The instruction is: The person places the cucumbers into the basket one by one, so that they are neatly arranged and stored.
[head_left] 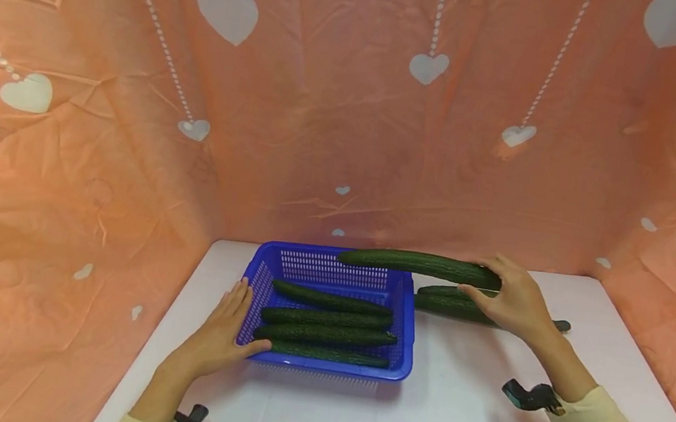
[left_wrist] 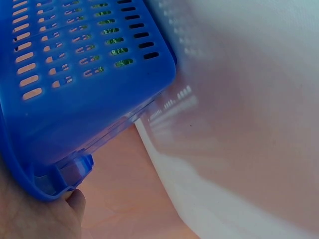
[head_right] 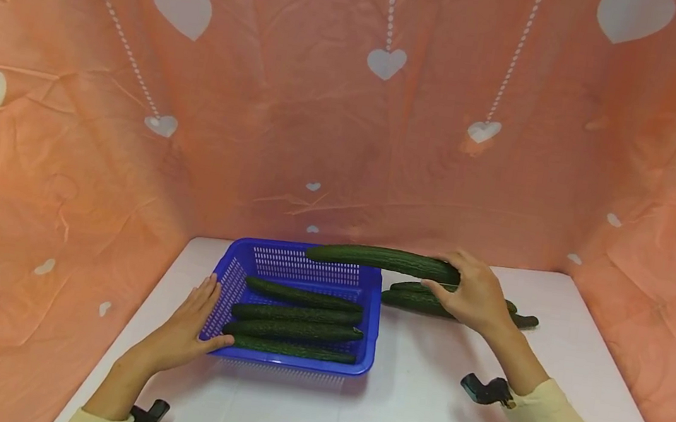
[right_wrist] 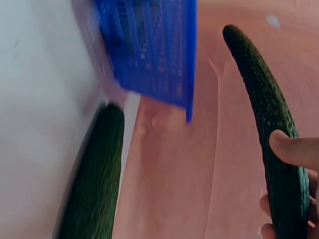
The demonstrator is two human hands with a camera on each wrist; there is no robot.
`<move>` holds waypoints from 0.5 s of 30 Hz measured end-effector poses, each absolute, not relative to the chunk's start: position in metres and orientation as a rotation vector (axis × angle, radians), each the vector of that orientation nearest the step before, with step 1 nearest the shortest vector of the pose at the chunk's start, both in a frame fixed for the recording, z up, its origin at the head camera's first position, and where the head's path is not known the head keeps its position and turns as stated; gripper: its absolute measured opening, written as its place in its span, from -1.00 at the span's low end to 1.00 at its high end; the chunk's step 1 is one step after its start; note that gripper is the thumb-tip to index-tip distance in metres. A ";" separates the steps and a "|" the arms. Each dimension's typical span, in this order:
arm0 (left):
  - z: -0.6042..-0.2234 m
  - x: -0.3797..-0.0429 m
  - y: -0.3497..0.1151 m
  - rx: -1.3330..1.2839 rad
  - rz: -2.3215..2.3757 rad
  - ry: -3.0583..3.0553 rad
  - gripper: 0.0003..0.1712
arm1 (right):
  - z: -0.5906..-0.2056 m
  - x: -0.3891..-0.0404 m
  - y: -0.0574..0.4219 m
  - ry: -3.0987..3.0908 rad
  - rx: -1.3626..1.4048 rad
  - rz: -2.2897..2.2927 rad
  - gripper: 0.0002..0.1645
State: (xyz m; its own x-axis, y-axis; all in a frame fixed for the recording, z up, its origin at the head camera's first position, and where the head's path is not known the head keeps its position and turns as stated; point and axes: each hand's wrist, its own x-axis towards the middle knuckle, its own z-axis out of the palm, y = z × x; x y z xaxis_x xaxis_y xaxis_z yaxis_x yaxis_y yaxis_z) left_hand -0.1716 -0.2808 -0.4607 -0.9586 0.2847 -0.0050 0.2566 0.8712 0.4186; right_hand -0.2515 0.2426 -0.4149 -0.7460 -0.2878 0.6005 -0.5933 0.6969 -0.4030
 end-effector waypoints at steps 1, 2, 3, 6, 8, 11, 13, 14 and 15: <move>-0.461 -0.172 -0.281 0.430 0.652 2.975 0.37 | -0.415 -0.254 0.236 -2.403 0.693 0.808 -0.40; -0.460 -0.172 -0.280 0.430 0.651 2.975 0.37 | -0.415 -0.256 0.230 -2.400 0.709 0.803 -0.41; -0.460 -0.172 -0.280 0.430 0.651 2.975 0.38 | -0.415 -0.258 0.224 -2.399 0.720 0.795 -0.42; -0.461 -0.172 -0.280 0.431 0.657 2.975 0.38 | -0.417 -0.263 0.204 -2.419 0.746 0.779 -0.43; -0.461 -0.172 -0.280 0.433 0.664 2.979 0.38 | -0.418 -0.267 0.192 -2.433 0.765 0.775 -0.42; -0.462 -0.172 -0.281 0.437 0.670 2.984 0.37 | -0.419 -0.273 0.175 -2.469 0.808 0.785 -0.41; -0.461 -0.172 -0.281 0.435 0.672 2.982 0.38 | -0.419 -0.276 0.164 -2.492 0.841 0.796 -0.41; -0.461 -0.172 -0.281 0.434 0.672 2.982 0.38 | -0.419 -0.278 0.159 -2.505 0.859 0.802 -0.42; -0.461 -0.172 -0.281 0.434 0.674 2.980 0.37 | -0.420 -0.281 0.155 -2.516 0.877 0.805 -0.43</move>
